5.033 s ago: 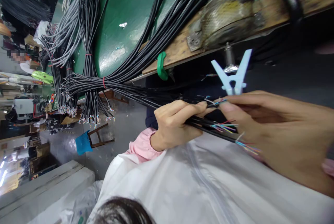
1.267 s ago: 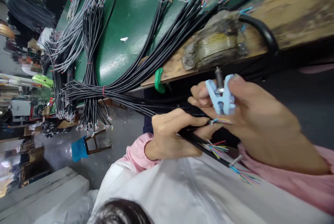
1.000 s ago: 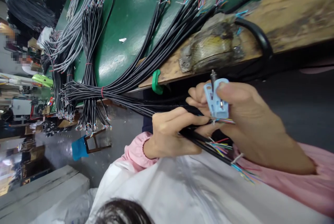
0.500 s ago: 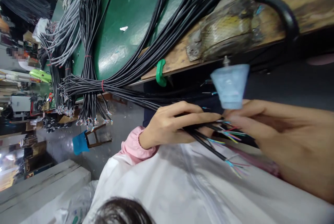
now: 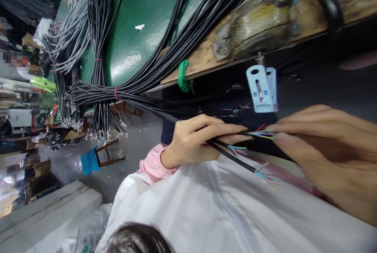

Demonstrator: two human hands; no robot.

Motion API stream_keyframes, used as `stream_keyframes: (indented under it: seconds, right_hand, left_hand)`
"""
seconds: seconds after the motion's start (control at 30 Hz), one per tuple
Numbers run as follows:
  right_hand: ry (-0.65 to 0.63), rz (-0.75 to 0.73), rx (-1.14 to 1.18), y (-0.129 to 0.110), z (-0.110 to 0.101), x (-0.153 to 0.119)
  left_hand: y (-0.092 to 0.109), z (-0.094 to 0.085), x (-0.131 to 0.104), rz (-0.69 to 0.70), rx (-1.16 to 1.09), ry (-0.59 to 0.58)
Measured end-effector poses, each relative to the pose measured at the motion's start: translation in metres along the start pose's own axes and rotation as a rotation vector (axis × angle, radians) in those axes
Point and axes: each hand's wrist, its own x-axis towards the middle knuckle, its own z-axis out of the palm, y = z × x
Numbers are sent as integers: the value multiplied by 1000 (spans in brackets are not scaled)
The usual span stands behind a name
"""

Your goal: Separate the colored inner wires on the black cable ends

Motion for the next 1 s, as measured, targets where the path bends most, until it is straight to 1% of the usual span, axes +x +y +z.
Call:
stream_keyframes:
  seconds: [0.03,0.07,0.1,0.17,0.2,0.23,0.33,0.43,0.5,0.6,0.67,0.7,0.77,0.83,0.9,1.0]
  right_hand:
    - [11,-18,-3,0,1,-1]
    - [37,-35,-12,1,2,-2]
    - [65,-51,-20,3,3,-2]
    - [110,-61,-43,5,4,-3]
    - [100,-43,-48,6,4,-3]
    - [66,-7,-38,6,4,-2]
    - [-81,89,86,4,2,5]
    - [-215,88,242,6,1,12]
    - [-263,72,307,9,2,14]
    - [-272,43,334,12,7,15]
    - [-226,-7,286,11,10,14]
    - [-182,-46,240,10,12,14]
    - [-103,-142,120,6,13,13]
    - [-71,-213,-19,3,10,12]
    - [-78,-230,-128,0,5,10]
    - [-113,-203,-169,-3,0,6]
  left_hand:
    - [1,0,0,-8,-2,24]
    - [2,0,-1,-29,0,7]
    - [2,-1,-3,-47,-2,-45]
    - [1,-3,-8,-86,-3,-199]
    - [1,-4,-9,-102,0,-266]
    - [0,-5,-11,-110,-2,-302]
    - [-1,-10,-10,-109,-2,-337]
    - [0,-15,-6,-95,5,-382]
    - [2,-17,-2,-98,17,-400]
    - [4,-19,1,-128,36,-472]
    - [5,-20,2,-145,53,-547]
    - [5,-20,3,-147,61,-570]
    - [4,-21,3,-130,67,-568]
    - [3,-21,4,-99,67,-506]
    - [3,-19,3,-69,74,-409]
    - [4,-10,1,-5,90,-212]
